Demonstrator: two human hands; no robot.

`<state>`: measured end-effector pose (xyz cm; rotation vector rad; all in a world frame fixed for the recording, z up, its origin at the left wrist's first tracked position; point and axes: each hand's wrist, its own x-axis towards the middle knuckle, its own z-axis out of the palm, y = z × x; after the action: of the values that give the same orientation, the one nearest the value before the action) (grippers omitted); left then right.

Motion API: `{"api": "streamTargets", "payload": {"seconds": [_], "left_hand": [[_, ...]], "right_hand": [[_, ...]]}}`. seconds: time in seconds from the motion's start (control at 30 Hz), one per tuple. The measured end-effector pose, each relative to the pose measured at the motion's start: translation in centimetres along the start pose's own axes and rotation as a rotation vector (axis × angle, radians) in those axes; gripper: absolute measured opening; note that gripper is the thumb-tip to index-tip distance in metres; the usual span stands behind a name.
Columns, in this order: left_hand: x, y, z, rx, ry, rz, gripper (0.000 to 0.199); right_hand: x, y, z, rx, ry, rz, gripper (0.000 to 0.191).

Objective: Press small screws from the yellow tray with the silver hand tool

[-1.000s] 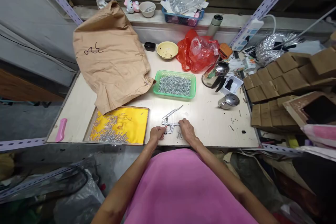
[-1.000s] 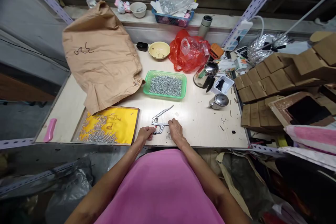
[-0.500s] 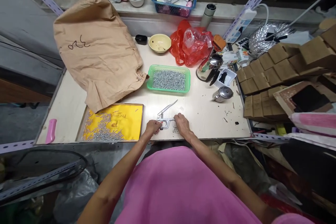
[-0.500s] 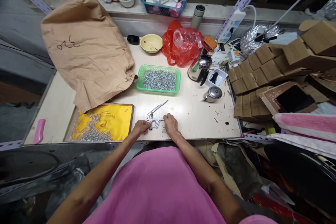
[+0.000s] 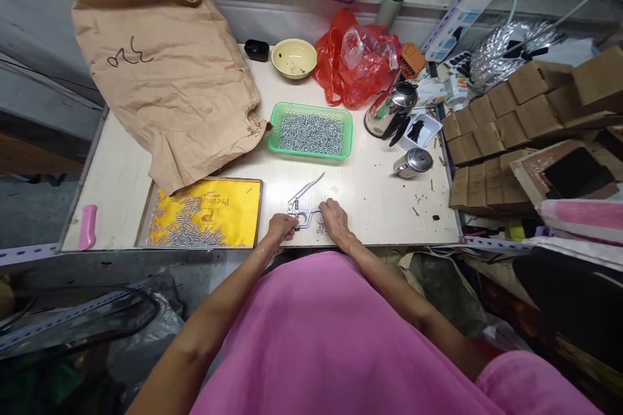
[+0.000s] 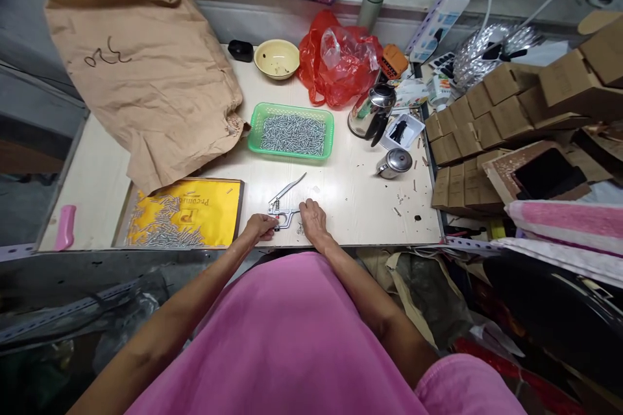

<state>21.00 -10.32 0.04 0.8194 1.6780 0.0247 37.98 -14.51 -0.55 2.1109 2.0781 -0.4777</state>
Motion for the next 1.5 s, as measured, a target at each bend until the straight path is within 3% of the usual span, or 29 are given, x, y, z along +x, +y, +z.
{"api": "streamTargets", "payload": {"seconds": [0.2, 0.37, 0.47, 0.63, 1.03, 1.1, 1.2, 1.27, 1.33, 1.4, 1.5], "left_hand": [[0.6, -0.1, -0.1, -0.003, -0.023, 0.002, 0.014], [0.4, 0.0, 0.2, 0.008, -0.012, -0.020, 0.013], [0.1, 0.2, 0.3, -0.012, -0.002, -0.024, 0.013], [-0.1, 0.1, 0.6, -0.044, 0.034, -0.042, 0.014], [-0.6, -0.8, 1.0, -0.033, 0.076, -0.008, 0.016], [-1.4, -1.2, 0.9, 0.129, 0.161, 0.102, 0.017], [-2.6, -1.4, 1.1, 0.459, 0.368, 0.484, 0.017], [-2.7, -0.9, 1.7, 0.628, 0.404, 0.752, 0.019], [-2.2, 0.1, 2.4, 0.750, 0.360, 0.937, 0.029], [-1.2, 1.4, 2.9, 0.843, 0.315, 1.022, 0.047], [0.2, 2.9, 3.3, 0.948, 0.271, 1.005, 0.061]], "right_hand": [[0.6, 0.7, -1.3, 0.008, -0.047, -0.097, 0.021], [4.2, 1.6, -3.1, -0.042, 0.014, -0.354, 0.089], [6.5, 1.8, -3.6, -0.118, -0.050, -0.446, 0.105], [6.8, 1.8, -3.9, -0.197, -0.079, -0.508, 0.094], [3.9, 1.3, -3.4, -0.090, -0.040, -0.426, 0.045], [3.9, 1.2, -3.1, -0.087, -0.029, -0.414, 0.041], [3.9, 1.1, -2.5, -0.080, 0.011, -0.403, 0.036], [3.8, 1.0, -2.1, -0.081, 0.042, -0.399, 0.034], [3.8, 1.0, -1.7, -0.086, 0.062, -0.401, 0.033], [3.7, 1.0, -1.5, -0.087, 0.072, -0.407, 0.033], [3.3, 1.2, -1.4, -0.053, 0.071, -0.388, 0.037]]}}
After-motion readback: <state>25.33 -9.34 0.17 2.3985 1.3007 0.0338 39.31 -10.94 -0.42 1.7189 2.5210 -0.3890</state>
